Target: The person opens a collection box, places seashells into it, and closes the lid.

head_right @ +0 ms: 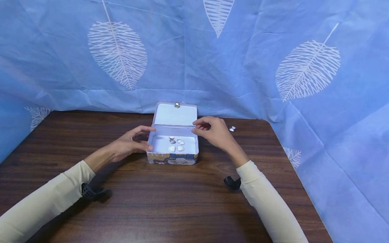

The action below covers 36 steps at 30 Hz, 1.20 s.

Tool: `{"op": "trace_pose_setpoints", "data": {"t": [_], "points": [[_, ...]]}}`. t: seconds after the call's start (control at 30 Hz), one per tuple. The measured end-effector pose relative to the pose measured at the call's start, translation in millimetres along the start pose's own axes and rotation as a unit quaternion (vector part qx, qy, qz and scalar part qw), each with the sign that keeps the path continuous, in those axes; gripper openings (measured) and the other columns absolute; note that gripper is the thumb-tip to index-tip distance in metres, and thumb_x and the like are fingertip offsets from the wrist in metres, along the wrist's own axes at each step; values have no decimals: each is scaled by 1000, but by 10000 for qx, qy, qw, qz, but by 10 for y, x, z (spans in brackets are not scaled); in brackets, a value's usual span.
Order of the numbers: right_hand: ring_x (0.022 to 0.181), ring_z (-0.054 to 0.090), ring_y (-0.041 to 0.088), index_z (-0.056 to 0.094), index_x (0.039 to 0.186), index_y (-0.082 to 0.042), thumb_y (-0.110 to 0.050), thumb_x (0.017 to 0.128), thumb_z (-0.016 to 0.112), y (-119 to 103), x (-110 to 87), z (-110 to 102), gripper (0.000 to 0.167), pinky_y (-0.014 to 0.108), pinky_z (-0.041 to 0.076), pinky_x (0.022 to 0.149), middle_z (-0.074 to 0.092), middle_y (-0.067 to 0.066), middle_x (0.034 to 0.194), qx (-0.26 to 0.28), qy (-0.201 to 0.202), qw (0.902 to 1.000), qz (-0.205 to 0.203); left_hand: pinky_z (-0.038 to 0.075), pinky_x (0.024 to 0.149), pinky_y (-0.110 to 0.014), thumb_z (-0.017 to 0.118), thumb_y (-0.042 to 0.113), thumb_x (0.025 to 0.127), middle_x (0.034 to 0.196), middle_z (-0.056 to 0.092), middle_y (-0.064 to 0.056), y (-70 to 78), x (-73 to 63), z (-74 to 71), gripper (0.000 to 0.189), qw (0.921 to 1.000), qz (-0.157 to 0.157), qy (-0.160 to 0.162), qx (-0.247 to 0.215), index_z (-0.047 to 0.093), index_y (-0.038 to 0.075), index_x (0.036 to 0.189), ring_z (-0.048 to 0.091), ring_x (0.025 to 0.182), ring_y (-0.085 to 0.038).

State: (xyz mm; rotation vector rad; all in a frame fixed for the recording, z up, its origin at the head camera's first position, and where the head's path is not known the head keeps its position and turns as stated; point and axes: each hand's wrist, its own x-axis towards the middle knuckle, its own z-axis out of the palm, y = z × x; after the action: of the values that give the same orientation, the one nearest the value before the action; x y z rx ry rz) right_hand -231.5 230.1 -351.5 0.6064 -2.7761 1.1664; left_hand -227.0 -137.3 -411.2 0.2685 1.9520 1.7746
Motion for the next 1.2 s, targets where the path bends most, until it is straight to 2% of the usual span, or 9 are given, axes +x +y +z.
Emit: {"op": "trace_pose_setpoints", "data": {"t": [0.13,0.33,0.53,0.7,0.83,0.97,1.07,1.2], "points": [[102,75,23,84,128,-11,-28,106,82,125,-19,-121,28,29,61,86,83,10,114,3,122,9998,127,52,125,-56,87,8,98,180,28,-21,2,-4,-1,82,10000,20,-5,-1,48,18,169,39,163,-45],[100,74,18,84,128,-14,-34,108,80,331,-70,-322,28,23,58,82,83,11,117,-145,281,9988,384,53,123,-55,87,9,98,180,28,-21,0,-4,0,83,9999,91,-54,30,46,17,170,39,163,-45],[95,70,22,82,131,-14,-40,109,78,512,-125,-500,34,28,55,74,81,12,121,-158,403,9963,742,55,121,-52,87,9,98,179,29,-21,-4,-5,-3,83,9999,122,-59,51,46,16,170,40,162,-45],[97,70,17,83,132,-14,-42,109,77,704,-132,-598,37,28,54,78,82,11,121,-307,457,9946,883,54,121,-52,87,8,98,178,29,-21,-6,-1,-5,82,9999,97,-36,21,47,16,169,39,162,-44],[103,74,24,81,134,-9,-41,110,76,852,-130,-660,41,25,56,81,82,16,123,-390,329,9936,1005,55,120,-50,86,7,98,178,29,-21,-7,-3,-9,83,9999,93,-34,22,46,16,170,40,162,-44],[114,74,37,77,140,-4,-41,110,75,977,-141,-698,47,32,59,91,80,20,129,-434,6,9914,1237,55,121,-51,86,7,98,179,28,-21,-8,-6,-7,84,9999,97,-57,21,45,15,171,40,162,-45],[116,75,38,76,142,-3,-39,110,76,1052,-136,-699,47,45,61,96,79,21,131,-388,-216,9883,1457,53,124,-55,86,8,98,179,28,-21,-11,-6,-6,84,10000,84,-51,14,45,16,171,40,162,-46],[113,76,35,76,141,-3,-36,108,79,1137,-119,-700,47,47,63,96,80,19,129,-425,-415,9846,1642,51,125,-56,87,8,98,179,28,-21,-16,-3,-8,83,10000,65,-34,7,47,18,170,40,162,-46]]}}
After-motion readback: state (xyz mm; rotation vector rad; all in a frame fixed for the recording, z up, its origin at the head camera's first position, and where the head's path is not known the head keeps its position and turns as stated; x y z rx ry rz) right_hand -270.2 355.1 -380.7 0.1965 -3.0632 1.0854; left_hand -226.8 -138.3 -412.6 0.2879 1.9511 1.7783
